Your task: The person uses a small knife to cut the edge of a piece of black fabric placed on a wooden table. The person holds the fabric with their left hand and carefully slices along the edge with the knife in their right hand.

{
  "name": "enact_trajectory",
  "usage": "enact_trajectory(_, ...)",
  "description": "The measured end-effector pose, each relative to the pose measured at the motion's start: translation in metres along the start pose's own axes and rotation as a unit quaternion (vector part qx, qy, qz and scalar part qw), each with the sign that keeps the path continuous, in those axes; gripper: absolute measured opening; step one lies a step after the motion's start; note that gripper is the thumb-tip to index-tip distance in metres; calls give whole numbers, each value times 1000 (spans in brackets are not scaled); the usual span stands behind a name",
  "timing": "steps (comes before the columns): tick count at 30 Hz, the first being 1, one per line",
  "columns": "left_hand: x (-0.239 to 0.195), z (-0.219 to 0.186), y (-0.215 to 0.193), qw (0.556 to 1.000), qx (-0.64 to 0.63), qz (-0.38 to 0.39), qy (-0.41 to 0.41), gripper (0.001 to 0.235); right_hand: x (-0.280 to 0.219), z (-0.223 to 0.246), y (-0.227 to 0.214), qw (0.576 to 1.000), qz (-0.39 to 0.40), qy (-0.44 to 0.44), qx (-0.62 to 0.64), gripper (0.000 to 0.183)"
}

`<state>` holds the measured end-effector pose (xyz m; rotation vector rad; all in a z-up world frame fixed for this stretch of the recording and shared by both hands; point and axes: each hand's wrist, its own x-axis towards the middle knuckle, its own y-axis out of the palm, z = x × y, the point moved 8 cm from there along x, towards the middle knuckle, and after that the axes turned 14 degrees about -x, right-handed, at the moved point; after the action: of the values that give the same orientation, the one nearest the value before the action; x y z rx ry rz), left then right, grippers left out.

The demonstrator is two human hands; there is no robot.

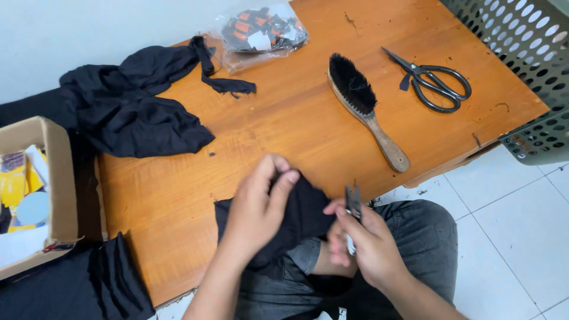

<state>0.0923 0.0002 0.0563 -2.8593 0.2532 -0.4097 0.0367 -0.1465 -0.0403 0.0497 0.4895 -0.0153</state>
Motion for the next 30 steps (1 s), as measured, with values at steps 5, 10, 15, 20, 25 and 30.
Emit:
enact_trajectory(5, 9, -102, -55, 967, 127, -121, 187, 7, 38, 90, 60, 978, 146, -116, 97, 23)
enact_trajectory(10, -22, -176, -42, 869, 263, -90, 409, 16, 82, 162, 90, 884, 261, -239, 304, 22)
enact_trajectory(15, -33, -138, 0, 837, 336, -49, 430, 13, 77, 145, 43, 916, 69, -263, 295, 25)
enact_trajectory(20, -61, -63, 32, 867, 342, -30, 360, 12, 9, 31, -31, 957, -105, -237, 133, 20)
enact_trajectory(25, -88, -17, 60, 923, 289, -12, 255, 19, -24, -52, -47, 972, -234, -9, 11, 19)
enact_trajectory(30, -98, -2, 74, 930, 272, -5, 246, 11, -8, -83, -16, 986, -42, 107, 118, 15)
